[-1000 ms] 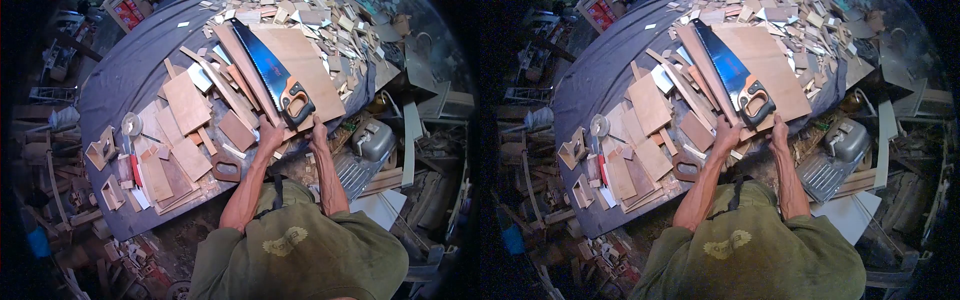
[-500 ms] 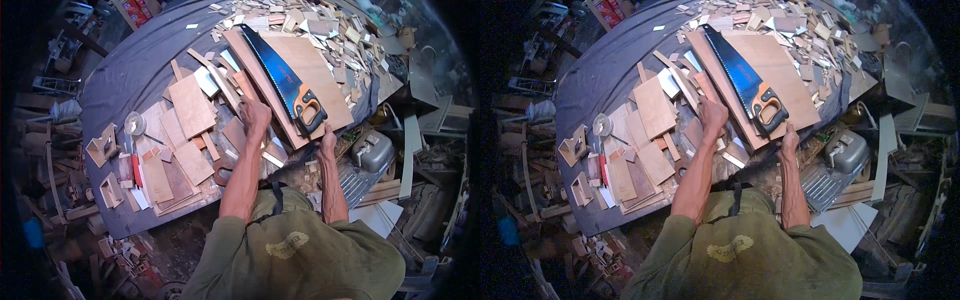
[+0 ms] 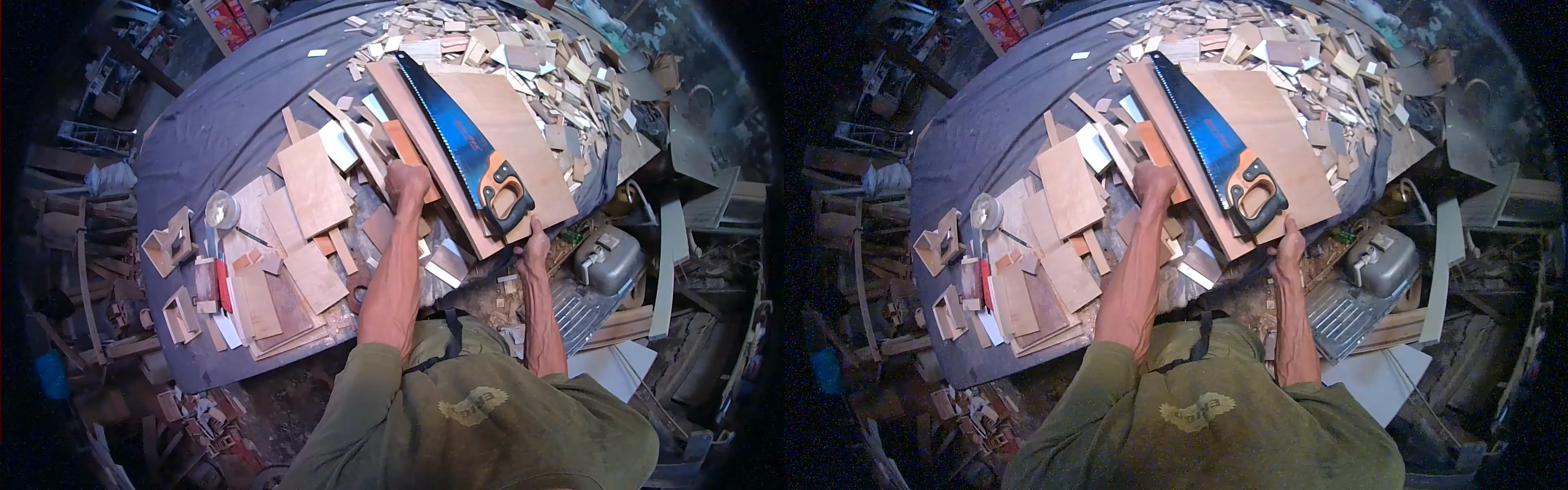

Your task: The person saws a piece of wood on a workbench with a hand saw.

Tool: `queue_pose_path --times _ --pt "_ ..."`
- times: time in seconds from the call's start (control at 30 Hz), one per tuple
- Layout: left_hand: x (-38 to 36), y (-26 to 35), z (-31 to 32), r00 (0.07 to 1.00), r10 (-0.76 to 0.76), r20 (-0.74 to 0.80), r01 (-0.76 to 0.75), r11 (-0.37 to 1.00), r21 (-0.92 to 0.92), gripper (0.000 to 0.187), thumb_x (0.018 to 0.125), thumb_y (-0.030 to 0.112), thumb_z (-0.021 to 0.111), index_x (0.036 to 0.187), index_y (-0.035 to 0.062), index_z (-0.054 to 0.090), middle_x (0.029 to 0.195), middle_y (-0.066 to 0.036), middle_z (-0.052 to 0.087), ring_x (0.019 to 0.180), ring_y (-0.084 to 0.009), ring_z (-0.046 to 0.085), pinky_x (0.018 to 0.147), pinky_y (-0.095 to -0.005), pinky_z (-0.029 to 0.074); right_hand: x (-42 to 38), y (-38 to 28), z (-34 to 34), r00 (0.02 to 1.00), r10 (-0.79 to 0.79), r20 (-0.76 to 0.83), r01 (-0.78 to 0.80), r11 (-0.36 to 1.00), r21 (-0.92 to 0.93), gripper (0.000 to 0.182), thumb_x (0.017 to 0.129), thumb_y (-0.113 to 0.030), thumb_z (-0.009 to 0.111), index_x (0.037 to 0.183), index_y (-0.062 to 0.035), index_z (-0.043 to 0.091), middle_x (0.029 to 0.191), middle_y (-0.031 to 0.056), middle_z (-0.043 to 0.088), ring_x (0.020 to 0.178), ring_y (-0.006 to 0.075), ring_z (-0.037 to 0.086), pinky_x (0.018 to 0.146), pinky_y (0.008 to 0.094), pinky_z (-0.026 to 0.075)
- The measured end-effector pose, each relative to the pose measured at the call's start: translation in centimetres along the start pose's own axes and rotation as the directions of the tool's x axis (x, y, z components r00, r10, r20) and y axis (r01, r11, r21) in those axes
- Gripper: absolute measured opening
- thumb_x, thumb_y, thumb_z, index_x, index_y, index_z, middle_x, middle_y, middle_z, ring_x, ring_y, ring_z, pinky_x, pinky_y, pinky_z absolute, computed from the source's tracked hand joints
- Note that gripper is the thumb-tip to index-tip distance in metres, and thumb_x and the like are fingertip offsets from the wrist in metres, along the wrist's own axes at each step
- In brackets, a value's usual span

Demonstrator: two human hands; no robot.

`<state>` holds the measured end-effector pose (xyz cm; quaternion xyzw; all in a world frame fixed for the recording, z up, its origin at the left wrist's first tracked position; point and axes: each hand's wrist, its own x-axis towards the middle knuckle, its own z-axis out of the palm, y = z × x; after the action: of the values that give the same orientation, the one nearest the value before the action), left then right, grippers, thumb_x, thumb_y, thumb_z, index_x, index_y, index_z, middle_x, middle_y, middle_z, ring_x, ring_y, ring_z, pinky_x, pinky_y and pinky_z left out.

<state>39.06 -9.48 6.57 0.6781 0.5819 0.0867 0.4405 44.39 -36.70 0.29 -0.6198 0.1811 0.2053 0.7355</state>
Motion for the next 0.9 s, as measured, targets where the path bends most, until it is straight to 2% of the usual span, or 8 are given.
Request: queue_pose_path --times 0.07,0.17,0.27,0.33,0.43,0.7,0.8,0.9 --pt "0.6 -1.3 -0.7 0.996 0.077 -0.044 -0.077 0.997 0.019 0.024 0.081 0.018 0.063 0.092 -0.0015 0.073 0.097 -0.024 0.072 0.099 -0.0382 0.07 0.089 -0.044 0.054 0.4 0.2 -0.5 1.0 0.007 0.014 -0.007 1.0 0.013 0.031 0.1 -0.039 0.054 0.114 -0.0119 0.06 0.089 -0.0028 0.066 0.065 0.0092 0.057 0.041 0.0229 0.028" --pt "0.1 -3.3 -3.6 0.97 0.215 -0.111 -0.207 0.975 0.076 0.028 0.08 0.022 0.07 0.082 -0.0052 0.071 0.082 -0.019 0.072 0.077 -0.0278 0.071 0.072 -0.0389 0.054 -0.2 -0.1 0.0 1.0 0.008 -0.016 -0.008 1.0 0.0 0.031 0.1 -0.038 0.054 0.113 -0.0117 0.06 0.088 -0.0028 0.065 0.064 0.0092 0.057 0.041 0.0233 0.028" --pt "0.0 -6.8 -6.7 0.977 0.19 -0.101 -0.199 0.975 -0.094 0.03 0.083 0.026 0.067 0.084 -0.0043 0.07 0.084 -0.025 0.07 0.078 -0.0339 0.069 0.075 -0.0418 0.052 0.4 0.4 -0.2 1.0 0.016 -0.015 -0.016 1.0 0.01 0.03 0.1 -0.039 0.054 0.112 -0.0122 0.06 0.087 -0.0029 0.065 0.063 0.0092 0.057 0.042 0.0234 0.027" --pt "-0.9 -8.6 -9.6 0.968 0.226 -0.11 -0.247 0.939 -0.241 0.028 0.089 0.02 0.065 0.081 -0.0066 0.067 0.069 -0.012 0.064 0.067 -0.0157 0.056 0.065 -0.0344 0.046 0.5 0.6 -0.2 0.999 0.045 -0.03 -0.045 0.999 0.008 0.028 0.1 -0.039 0.054 0.111 -0.014 0.061 0.087 -0.004 0.064 0.063 0.0086 0.055 0.044 0.0226 0.026" --pt "-0.1 -12.0 -11.9 0.901 0.227 -0.37 -0.372 0.841 -0.392 0.029 0.092 0.016 0.063 0.075 -0.0068 0.061 0.064 -0.004 0.056 0.063 -0.0126 0.046 0.06 -0.036 0.04 0.7 1.1 -0.4 0.999 0.032 0.001 -0.032 0.999 0.005 0.035 0.099 -0.043 0.054 0.112 -0.0116 0.063 0.09 -0.0021 0.064 0.066 0.0098 0.056 0.045 0.0243 0.028" --pt "4.1 -16.1 -15.1 0.903 0.139 -0.406 -0.12 0.99 0.073 0.038 0.089 0.028 0.066 0.071 -0.0046 0.059 0.065 -0.02 0.06 0.063 -0.0328 0.057 0.069 -0.0447 0.046 1.1 1.5 -0.4 0.999 0.043 -0.03 -0.045 0.997 -0.055 0.031 0.098 -0.043 0.054 0.112 -0.0163 0.061 0.089 -0.0053 0.063 0.065 0.0064 0.05 0.046 0.0225 0.025" --pt "2.0 -15.4 -13.4 0.485 0.508 -0.711 -0.018 0.819 0.573 0.032 0.087 0.027 0.066 0.079 -0.0035 0.062 0.074 -0.023 0.064 0.072 -0.0375 0.064 0.076 -0.0482 0.05 1.3 1.7 -0.2 0.998 0.046 -0.05 -0.048 0.998 -0.036 0.029 0.098 -0.042 0.054 0.109 -0.0159 0.062 0.086 -0.0053 0.063 0.062 0.0074 0.051 0.045 0.0239 0.025" --pt "-1.8 -11.9 -10.0 0.795 0.426 -0.432 -0.349 0.904 0.248 0.022 0.086 0.021 0.063 0.089 -0.0002 0.065 0.084 -0.022 0.068 0.078 -0.0375 0.068 0.075 -0.0468 0.052 1.4 2.4 -0.4 0.996 0.066 -0.055 -0.07 0.994 -0.079 0.04 0.096 -0.047 0.053 0.115 -0.0131 0.062 0.099 -0.0026 0.064 0.081 0.0121 0.057 0.055 0.0301 0.035"
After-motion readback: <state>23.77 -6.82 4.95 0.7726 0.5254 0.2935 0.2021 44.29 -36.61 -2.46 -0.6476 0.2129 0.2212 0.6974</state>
